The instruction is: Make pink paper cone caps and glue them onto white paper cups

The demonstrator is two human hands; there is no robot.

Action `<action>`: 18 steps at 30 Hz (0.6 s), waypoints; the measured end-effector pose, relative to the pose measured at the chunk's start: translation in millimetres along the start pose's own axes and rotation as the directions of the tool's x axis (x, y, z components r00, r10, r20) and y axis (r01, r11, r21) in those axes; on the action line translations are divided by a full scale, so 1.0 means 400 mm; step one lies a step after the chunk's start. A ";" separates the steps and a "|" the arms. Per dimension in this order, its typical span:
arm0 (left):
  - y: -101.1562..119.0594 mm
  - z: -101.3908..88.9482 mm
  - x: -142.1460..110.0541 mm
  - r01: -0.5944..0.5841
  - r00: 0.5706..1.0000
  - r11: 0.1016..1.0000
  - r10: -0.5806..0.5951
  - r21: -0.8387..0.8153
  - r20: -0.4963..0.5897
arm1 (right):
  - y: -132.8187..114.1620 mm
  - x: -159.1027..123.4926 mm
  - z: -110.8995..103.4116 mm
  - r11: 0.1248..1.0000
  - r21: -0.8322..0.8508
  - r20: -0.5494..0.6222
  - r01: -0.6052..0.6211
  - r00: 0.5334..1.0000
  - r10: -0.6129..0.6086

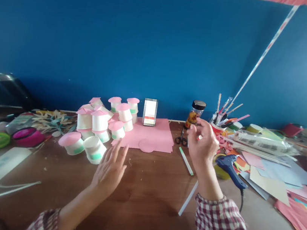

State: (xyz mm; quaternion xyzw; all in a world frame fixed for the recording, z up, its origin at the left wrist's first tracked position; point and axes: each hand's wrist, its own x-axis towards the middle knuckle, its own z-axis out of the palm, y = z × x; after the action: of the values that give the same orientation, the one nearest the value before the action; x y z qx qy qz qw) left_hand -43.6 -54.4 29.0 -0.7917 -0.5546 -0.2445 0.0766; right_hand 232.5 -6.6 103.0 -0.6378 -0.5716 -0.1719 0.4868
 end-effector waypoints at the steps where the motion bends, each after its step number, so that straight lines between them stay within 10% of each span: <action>1: -0.007 -0.004 -0.001 0.001 1.000 1.000 -0.001 -0.006 0.001 | -0.002 -0.005 0.006 0.999 0.030 0.031 -0.011 0.999 0.010; 7: -0.020 -0.013 -0.004 0.013 0.996 0.997 -0.019 -0.069 -0.083 | -0.043 -0.047 0.066 0.999 0.029 0.314 0.040 0.948 -0.047; 12: 0.027 0.034 0.026 -0.080 0.995 0.967 0.092 -0.242 0.041 | -0.083 -0.120 0.168 0.978 -0.013 0.685 0.210 0.714 -0.145; 18: 0.045 0.120 0.077 -0.012 0.999 0.951 0.025 -0.308 0.039 | -0.080 -0.173 0.273 0.961 -0.248 0.781 0.125 0.613 0.122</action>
State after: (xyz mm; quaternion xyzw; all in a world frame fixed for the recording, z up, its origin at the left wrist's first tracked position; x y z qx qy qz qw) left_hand -4.5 -16.2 4.4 -0.8041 -0.5039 -0.3104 -0.0569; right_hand 147.2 39.8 12.0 -0.7091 -0.6976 0.0475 0.0908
